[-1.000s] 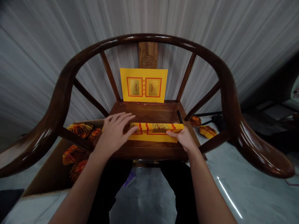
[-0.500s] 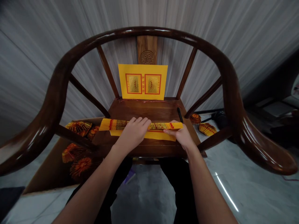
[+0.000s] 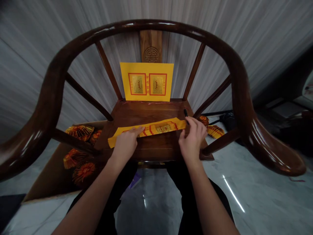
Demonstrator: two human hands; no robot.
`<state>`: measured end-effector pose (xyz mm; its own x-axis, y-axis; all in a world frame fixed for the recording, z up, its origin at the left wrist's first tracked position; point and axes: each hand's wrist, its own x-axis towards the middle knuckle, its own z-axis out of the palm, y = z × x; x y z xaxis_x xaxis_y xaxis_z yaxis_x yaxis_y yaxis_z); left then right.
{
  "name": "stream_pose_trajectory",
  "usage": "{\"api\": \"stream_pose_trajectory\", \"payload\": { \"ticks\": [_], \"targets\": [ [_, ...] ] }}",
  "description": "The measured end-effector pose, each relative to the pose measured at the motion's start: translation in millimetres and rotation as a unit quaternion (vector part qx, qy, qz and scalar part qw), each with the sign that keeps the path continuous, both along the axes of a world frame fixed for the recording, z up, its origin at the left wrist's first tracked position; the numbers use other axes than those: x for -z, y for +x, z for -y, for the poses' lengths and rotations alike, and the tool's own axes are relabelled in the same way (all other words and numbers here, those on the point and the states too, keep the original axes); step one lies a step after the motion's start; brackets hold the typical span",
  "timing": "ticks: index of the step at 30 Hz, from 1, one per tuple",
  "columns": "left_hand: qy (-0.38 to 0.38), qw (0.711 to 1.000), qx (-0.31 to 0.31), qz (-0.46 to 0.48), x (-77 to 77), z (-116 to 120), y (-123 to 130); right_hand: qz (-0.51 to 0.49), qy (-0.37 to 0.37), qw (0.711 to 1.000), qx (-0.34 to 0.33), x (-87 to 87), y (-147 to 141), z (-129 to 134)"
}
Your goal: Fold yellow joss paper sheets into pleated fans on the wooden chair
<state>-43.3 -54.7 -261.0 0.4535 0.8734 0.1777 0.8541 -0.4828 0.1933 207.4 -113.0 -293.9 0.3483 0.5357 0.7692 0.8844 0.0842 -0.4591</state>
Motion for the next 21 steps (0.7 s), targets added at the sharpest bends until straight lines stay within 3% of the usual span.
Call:
{"api": "stream_pose_trajectory", "payload": {
  "ticks": [2, 5, 7, 13, 17, 21],
  "targets": [
    [-0.018, 1.000, 0.005, -0.025, 10.8, 7.3, 11.8, 0.100, -0.069, 0.993, -0.005, 4.8, -25.7, 13.8],
    [-0.022, 0.998, 0.021, -0.046, 24.6, 14.2, 19.8, 0.215, -0.202, 0.941, -0.167, 20.4, -62.4, 23.0],
    [-0.032, 0.997, 0.038, -0.056, 32.9, 16.0, 17.1, 0.229, -0.239, 0.919, -0.213, 32.9, -78.3, 23.3],
    [-0.115, 0.983, 0.130, -0.055, 41.7, 22.1, -2.2, 0.209, -0.249, 0.927, -0.187, 58.0, -93.7, 32.1],
    [-0.120, 0.987, 0.100, -0.033, 43.4, 39.2, -2.5, 0.200, -0.247, 0.930, -0.183, 62.5, -98.7, 37.4],
    [-0.059, 0.996, 0.071, 0.011, 59.5, 56.5, -4.1, 0.188, -0.262, 0.927, -0.190, 59.1, -99.6, 39.6]
  ]
}}
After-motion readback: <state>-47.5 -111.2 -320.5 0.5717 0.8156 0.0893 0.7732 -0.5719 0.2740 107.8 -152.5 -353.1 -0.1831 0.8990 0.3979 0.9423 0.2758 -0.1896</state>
